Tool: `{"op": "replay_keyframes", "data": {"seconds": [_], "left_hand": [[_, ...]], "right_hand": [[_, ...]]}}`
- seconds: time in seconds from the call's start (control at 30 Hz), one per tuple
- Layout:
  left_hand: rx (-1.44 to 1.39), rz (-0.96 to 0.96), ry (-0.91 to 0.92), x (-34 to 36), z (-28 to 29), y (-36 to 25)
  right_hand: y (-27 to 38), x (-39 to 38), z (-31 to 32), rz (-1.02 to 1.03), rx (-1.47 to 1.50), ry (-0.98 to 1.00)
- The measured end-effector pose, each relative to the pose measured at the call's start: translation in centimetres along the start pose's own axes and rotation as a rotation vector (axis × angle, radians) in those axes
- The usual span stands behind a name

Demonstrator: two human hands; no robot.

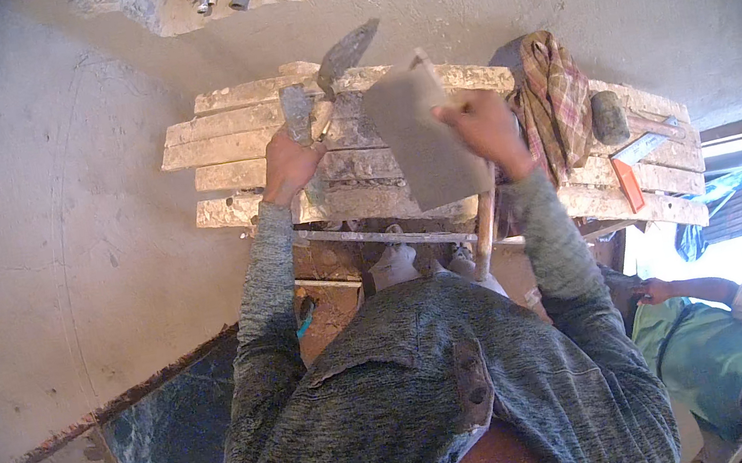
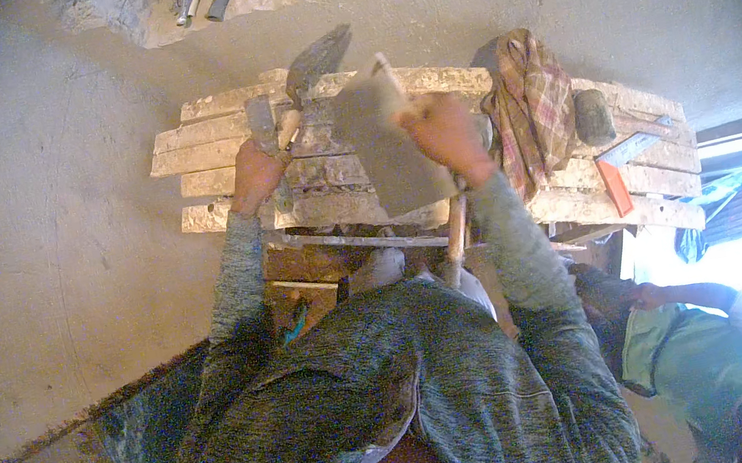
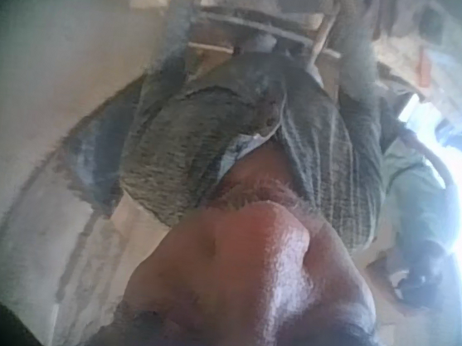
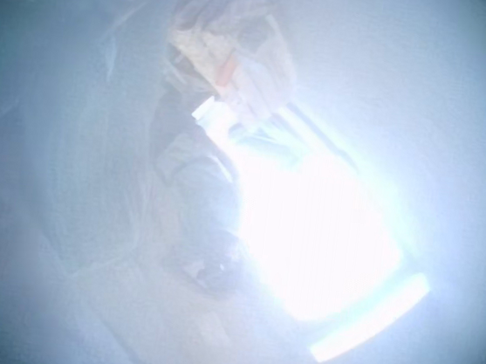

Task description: The person wraps a small wooden piece with string, secures it to a wall area, and then moves to a workbench to handle a trowel and plaster a wall section.

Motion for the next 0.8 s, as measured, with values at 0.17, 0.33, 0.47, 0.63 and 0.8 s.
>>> {"op": "replay_keyframes", "data": {"seconds": [0.17, 0.33, 0.47, 0.63, 0.8], "left_hand": [[0.005, -0.078, 0.019, 1.6, 0.4, -0.9], [-0.246, 0.035, -0.019, 2.3, 1.7, 0.7], [-0.277, 0.026, -0.095, 5.7, 1.4, 2.6], [-0.301, 0.107, -0.105, 8.4, 2.3, 2.7], [-0.270, 0.148, -0.071, 7.9, 3.9, 1.4]], "right_hand": [[-6.7, -7.9, 9.5, -0.174, 0.325, -0.238], [-15.3, -18.0, 12.7, -0.480, 0.805, -0.493], [-22.2, -26.9, 11.9, -0.683, 0.906, -0.723], [-30.3, -32.6, 5.3, -0.798, 0.910, -0.743], [-28.8, -32.2, 1.7, -0.720, 1.008, -0.721]]}}
Point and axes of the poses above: each hand's wrist, its own x-axis towards the middle knuckle, its own z-axis out of the back of the hand, y = z × x, the point moved 5 cm from there along x, towards the middle knuckle, and after that the axes turned 7 degrees about -z, right-handed, at the moved point
